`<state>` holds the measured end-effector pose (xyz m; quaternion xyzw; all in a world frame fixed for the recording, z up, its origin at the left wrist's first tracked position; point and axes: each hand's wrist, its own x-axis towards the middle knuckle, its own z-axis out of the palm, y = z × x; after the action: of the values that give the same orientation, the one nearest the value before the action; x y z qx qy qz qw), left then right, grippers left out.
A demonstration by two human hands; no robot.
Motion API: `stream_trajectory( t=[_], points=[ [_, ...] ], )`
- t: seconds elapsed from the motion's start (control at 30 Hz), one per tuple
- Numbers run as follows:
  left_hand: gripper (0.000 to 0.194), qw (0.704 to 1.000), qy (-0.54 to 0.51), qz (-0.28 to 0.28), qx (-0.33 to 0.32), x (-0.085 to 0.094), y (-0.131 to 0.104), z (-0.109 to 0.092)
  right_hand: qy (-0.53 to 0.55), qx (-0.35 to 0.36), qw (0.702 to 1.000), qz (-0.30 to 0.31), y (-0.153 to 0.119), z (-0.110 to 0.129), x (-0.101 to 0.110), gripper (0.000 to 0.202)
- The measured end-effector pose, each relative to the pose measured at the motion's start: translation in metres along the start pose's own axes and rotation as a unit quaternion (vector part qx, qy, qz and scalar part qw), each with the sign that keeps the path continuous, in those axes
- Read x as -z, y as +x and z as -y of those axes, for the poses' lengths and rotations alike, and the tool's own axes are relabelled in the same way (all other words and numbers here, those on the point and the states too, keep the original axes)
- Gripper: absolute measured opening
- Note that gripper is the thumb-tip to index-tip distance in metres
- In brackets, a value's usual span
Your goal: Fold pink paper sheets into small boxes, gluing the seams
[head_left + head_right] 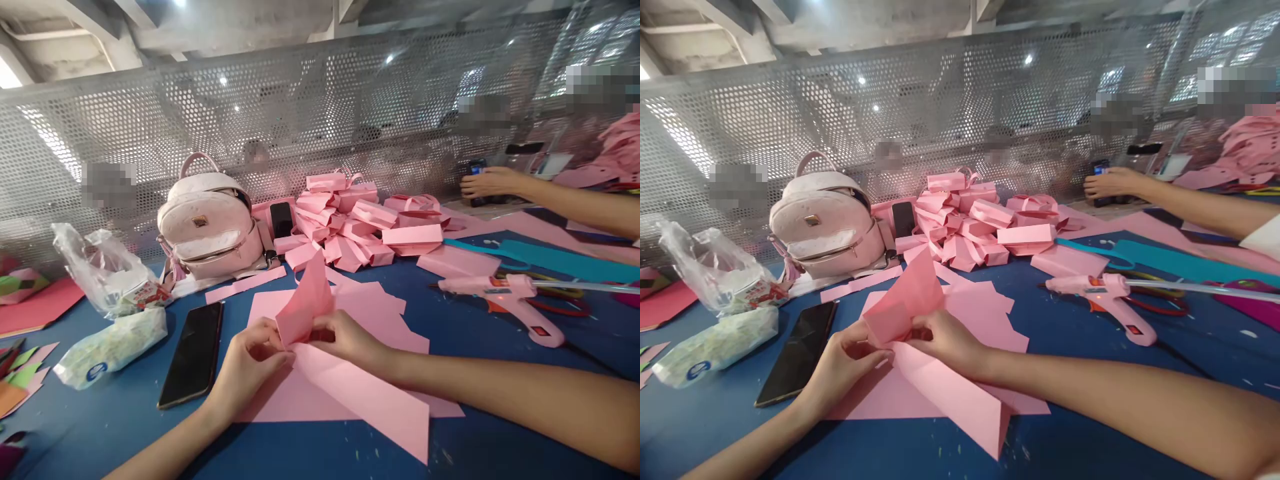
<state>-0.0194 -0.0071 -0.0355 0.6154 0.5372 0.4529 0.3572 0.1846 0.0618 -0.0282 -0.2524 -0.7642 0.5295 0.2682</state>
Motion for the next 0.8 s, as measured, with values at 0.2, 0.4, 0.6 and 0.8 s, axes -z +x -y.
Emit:
stream_trajectory(
  t=[0.2, 0.4, 0.6, 0.8],
  points=[
    [0.019, 0.998, -0.038, -0.004, 0.045, -0.007, -0.004, -0.005, 0.046, -0.052, 0.997, -0.019, 0.000, -0.005, -0.002, 0.024],
    [0.026, 0.992, -0.060, -0.004, 0.108, -0.006, -0.002, -0.004, 0.023, -0.040, 0.999, -0.028, 0.002, -0.014, 0.005, 0.037],
    [0.037, 0.979, -0.180, -0.039, 0.089, -0.002, 0.001, 0.000, 0.039, -0.017, 0.997, -0.059, -0.003, 0.009, 0.016, 0.034],
    [0.035, 0.960, -0.249, 0.007, 0.126, 0.001, 0.002, -0.001, -0.282, 0.247, 0.923, -0.086, -0.010, 0.040, 0.028, 0.022]
  ],
)
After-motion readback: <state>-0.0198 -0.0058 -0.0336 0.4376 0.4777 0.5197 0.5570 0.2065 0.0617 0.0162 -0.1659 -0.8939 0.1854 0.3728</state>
